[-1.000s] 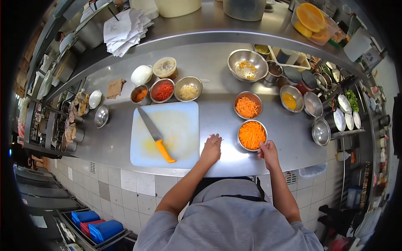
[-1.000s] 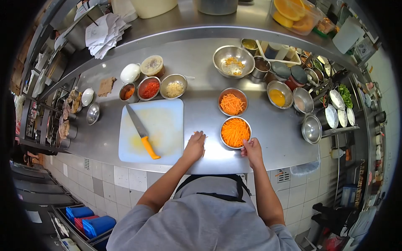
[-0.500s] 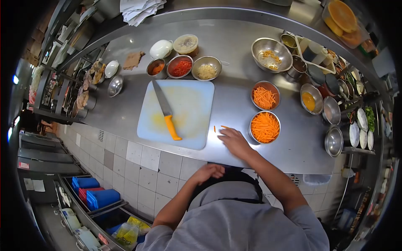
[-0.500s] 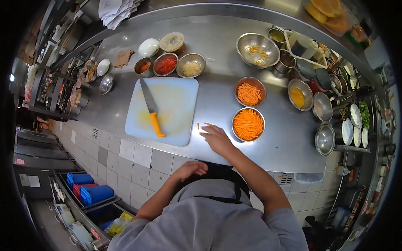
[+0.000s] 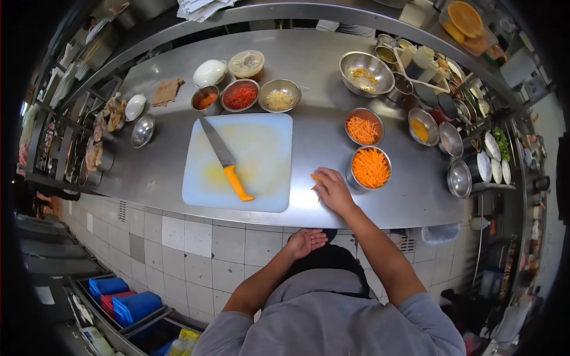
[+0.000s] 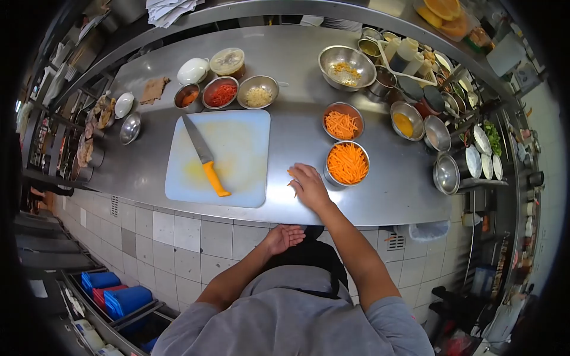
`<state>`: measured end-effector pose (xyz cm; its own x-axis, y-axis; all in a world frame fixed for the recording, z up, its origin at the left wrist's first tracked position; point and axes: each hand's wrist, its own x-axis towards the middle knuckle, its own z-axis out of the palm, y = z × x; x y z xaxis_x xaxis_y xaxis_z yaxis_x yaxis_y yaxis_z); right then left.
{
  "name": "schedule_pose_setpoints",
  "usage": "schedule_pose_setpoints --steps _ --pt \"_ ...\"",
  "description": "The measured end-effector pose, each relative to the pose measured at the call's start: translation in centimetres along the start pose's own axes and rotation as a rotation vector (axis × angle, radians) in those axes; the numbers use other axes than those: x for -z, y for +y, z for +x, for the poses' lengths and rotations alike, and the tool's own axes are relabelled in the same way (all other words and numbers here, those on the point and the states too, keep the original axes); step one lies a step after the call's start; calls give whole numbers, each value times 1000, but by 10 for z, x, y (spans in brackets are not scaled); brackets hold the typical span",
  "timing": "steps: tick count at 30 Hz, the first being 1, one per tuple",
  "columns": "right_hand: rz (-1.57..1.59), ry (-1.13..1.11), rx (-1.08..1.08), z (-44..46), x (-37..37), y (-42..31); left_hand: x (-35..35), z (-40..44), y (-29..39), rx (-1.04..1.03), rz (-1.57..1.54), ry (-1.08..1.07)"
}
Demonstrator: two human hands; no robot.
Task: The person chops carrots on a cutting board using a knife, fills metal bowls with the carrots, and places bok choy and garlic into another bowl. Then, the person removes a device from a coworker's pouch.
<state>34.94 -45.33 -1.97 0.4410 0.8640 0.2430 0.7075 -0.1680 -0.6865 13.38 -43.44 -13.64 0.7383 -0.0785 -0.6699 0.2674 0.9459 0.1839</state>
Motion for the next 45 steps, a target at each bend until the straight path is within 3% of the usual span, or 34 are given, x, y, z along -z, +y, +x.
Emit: schedule_pose_setpoints --steps 3,6,10,17,19,26,30,32,35,39,40,41,43,44,45 --pt "-242 108 14 -3 -19 -6 0 4 2 -15 -48 2" --pt "-169 -43 26 -18 -21 -13 -9 -1 3 -10 -79 13" --pt "-141 0 27 -72 -34 -20 -9 -3 0 -22 -120 -54" --pt "-17 -122 50 -149 -40 -69 -10 -3 -2 -116 -220 -64" --pt "95 -38 46 -155 -25 -86 6 1 -6 -89 -220 -89" --pt "241 376 -414 -172 37 -54 -16 -40 3 202 59 -89" --pt "379 568 -505 -171 62 -21 -125 -39 54 -130 81 -180" --pt "565 636 -515 -163 74 -10 -195 -33 87 -397 241 -222" --pt "649 639 -525 -148 90 6 -270 -16 112 -575 399 -211" --pt "749 672 -461 -124 109 33 -293 40 116 -1286 1572 -180" --pt "736 670 -490 -119 118 36 -290 48 115 -1351 1844 -168" --pt "722 664 -517 -114 127 43 -287 55 110 -1349 1849 -169" --pt "756 612 -579 -109 138 63 -279 62 100 -1474 2176 -56" --pt "787 557 -638 -105 140 72 -276 64 100 -1263 2212 -61" --pt "802 550 -636 -99 138 79 -274 65 101 -1255 2224 -47"
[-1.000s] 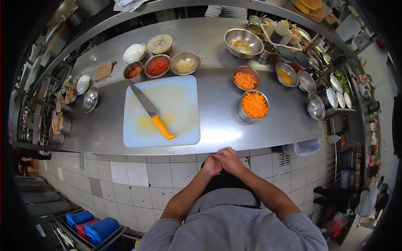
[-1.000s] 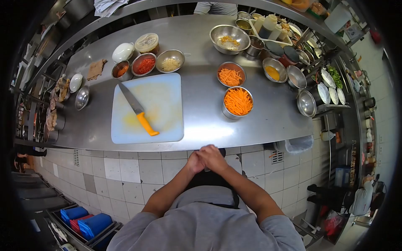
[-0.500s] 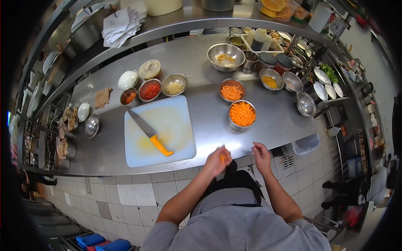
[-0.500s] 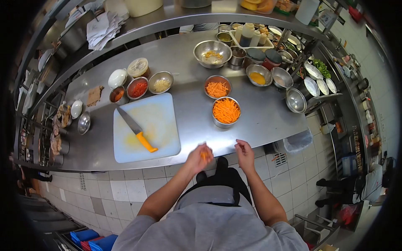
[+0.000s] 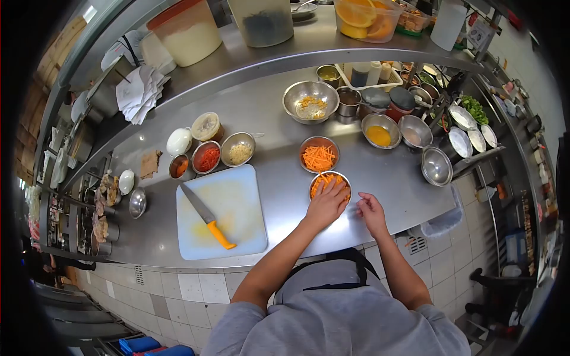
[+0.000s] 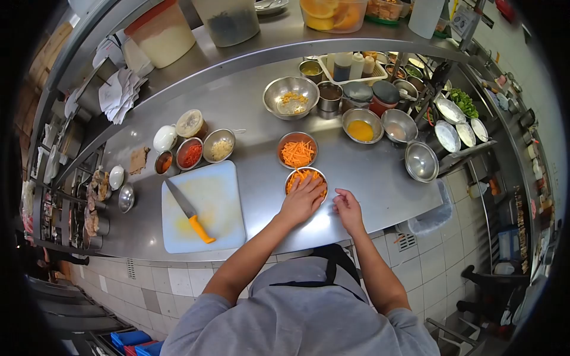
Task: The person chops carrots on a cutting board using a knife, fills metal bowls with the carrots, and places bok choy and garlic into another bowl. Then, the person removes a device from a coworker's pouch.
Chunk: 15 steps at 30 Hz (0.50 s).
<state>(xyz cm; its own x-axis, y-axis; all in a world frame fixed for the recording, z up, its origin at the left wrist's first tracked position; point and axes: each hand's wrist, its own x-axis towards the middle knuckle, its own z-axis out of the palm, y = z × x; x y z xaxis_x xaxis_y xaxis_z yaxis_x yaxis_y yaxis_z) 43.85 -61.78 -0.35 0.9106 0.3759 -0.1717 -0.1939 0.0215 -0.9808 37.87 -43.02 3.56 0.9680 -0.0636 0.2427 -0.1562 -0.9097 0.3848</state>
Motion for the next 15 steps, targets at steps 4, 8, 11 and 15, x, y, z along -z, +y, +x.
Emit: schedule_pose_setpoints --steps 4,8,11,15 --pt "-55 -254 -109 29 -19 6 2 -14 -10 105 10 3" --pt "-108 -423 -96 65 -30 5 24 -42 -26 219 11 97" --pt "-240 -372 40 100 -43 -25 38 -55 -34 191 16 253" --pt "-788 -348 163 144 -53 -21 46 -52 -37 267 -44 389"
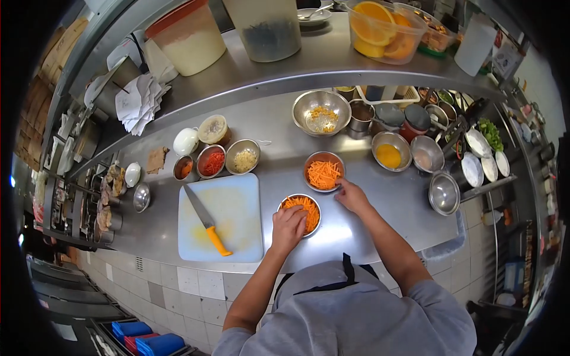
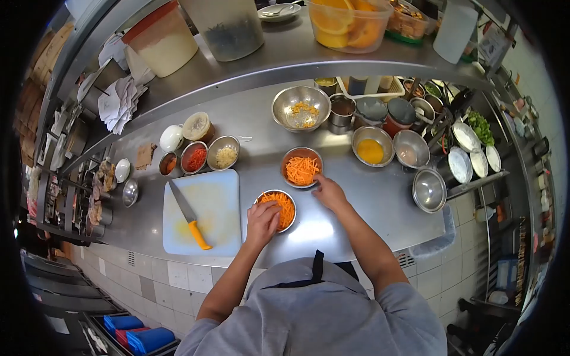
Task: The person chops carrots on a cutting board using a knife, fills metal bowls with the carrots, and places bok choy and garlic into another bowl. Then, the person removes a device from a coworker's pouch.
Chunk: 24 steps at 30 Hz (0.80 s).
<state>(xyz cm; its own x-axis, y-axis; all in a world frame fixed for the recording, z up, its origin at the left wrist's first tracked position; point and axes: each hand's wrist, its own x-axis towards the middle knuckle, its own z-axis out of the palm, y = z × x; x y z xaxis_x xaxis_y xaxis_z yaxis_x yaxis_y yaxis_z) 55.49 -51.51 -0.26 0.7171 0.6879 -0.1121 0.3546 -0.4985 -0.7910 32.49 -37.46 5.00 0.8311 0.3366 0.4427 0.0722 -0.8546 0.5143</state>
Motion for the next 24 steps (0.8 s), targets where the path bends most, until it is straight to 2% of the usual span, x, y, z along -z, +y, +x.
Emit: schedule_pose_setpoints --steps 2,3,7,9,13,15,17,18,19,21,23,24 --pt "-104 30 170 13 -16 18 1 8 0 40 -12 52" --pt "-111 96 189 10 -20 23 4 7 0 77 -18 84" --pt "73 146 122 -26 -20 25 16 17 -6 63 -26 164" --pt "5 140 69 -44 -19 31 17 15 -16 70 -41 164" --pt "-31 59 17 -66 1 29 10 16 -28 184 -75 46" --pt "-13 23 17 -70 13 22 9 15 -32 172 -103 -14" --pt "87 85 -88 -76 23 20 12 15 -30 210 -211 -6" --pt "321 109 -157 -74 21 40 9 15 -33 209 -213 -11" --pt "322 107 -157 -73 23 33 4 12 -39 250 -276 -5" --pt "452 77 -455 -64 29 5 6 8 -44 302 -328 3" --pt "511 0 -501 -52 9 12 6 4 -42 156 30 -251" --pt "552 18 -520 -47 2 13 7 3 -42 144 80 -320"
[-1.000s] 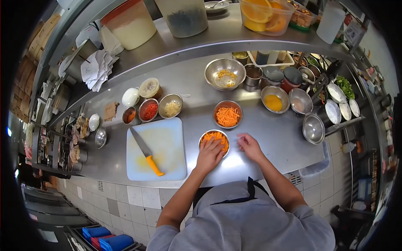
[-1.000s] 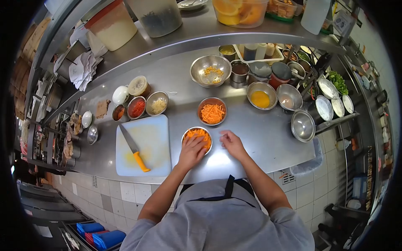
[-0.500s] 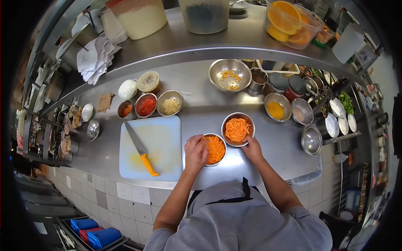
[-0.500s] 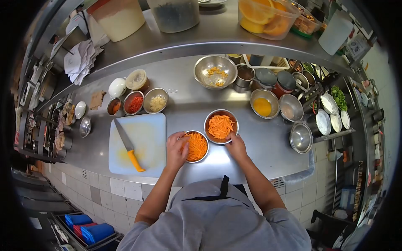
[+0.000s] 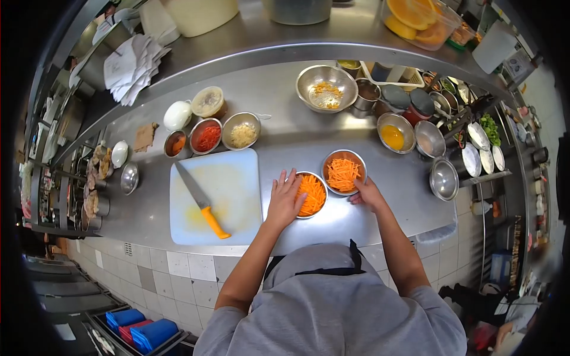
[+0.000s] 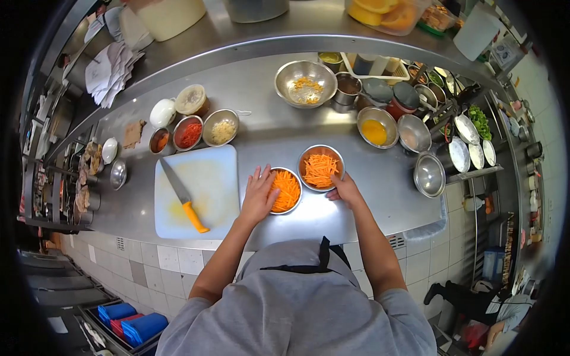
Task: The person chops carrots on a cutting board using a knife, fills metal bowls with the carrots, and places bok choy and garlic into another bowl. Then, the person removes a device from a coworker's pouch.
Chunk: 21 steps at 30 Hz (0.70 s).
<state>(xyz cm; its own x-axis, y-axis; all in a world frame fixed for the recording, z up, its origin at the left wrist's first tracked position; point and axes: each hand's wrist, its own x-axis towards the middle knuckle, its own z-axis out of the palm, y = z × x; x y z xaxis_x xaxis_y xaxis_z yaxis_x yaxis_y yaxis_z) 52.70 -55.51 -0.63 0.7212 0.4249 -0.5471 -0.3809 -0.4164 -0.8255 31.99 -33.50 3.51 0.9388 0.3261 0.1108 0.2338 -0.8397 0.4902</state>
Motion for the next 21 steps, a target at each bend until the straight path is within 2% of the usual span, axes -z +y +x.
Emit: schedule_pose_setpoints --steps 2,4,6,8,10,12,13,14,15,16,17,18,19,21 --pt "37 0 -5 4 -7 -4 10 -4 -2 8 -18 29" --pt "40 115 153 1 -7 -7 17 -12 -11 19 -38 53" --pt "48 143 187 -24 -8 -34 18 -23 -27 90 -340 217" --pt "-42 -14 160 -44 -9 -59 28 -32 -28 90 -405 248" --pt "-165 -83 160 -67 -35 -77 35 -36 -21 66 -604 333" --pt "-337 -168 146 -77 -60 -82 34 -38 -16 26 -621 314" --pt "-483 -108 325 -59 -69 -56 34 -36 -14 -15 -631 301" --pt "-626 -45 505 -59 -86 -55 27 -34 -13 40 -653 246" --pt "-572 -55 310 -63 -88 -56 23 -33 -14 33 -652 248" --pt "-572 -49 317 -66 -91 -61 23 -31 -13 68 -681 201" --pt "-553 27 491 -71 -93 -60 22 -28 -12 103 -710 148" --pt "-531 108 655 -75 -93 -58 21 -27 -12 60 -692 205" --pt "-529 121 646 -78 -94 -61 24 -25 -10 53 -697 192" --pt "-577 93 774 -75 -97 -73 31 -18 -10 43 -576 234"
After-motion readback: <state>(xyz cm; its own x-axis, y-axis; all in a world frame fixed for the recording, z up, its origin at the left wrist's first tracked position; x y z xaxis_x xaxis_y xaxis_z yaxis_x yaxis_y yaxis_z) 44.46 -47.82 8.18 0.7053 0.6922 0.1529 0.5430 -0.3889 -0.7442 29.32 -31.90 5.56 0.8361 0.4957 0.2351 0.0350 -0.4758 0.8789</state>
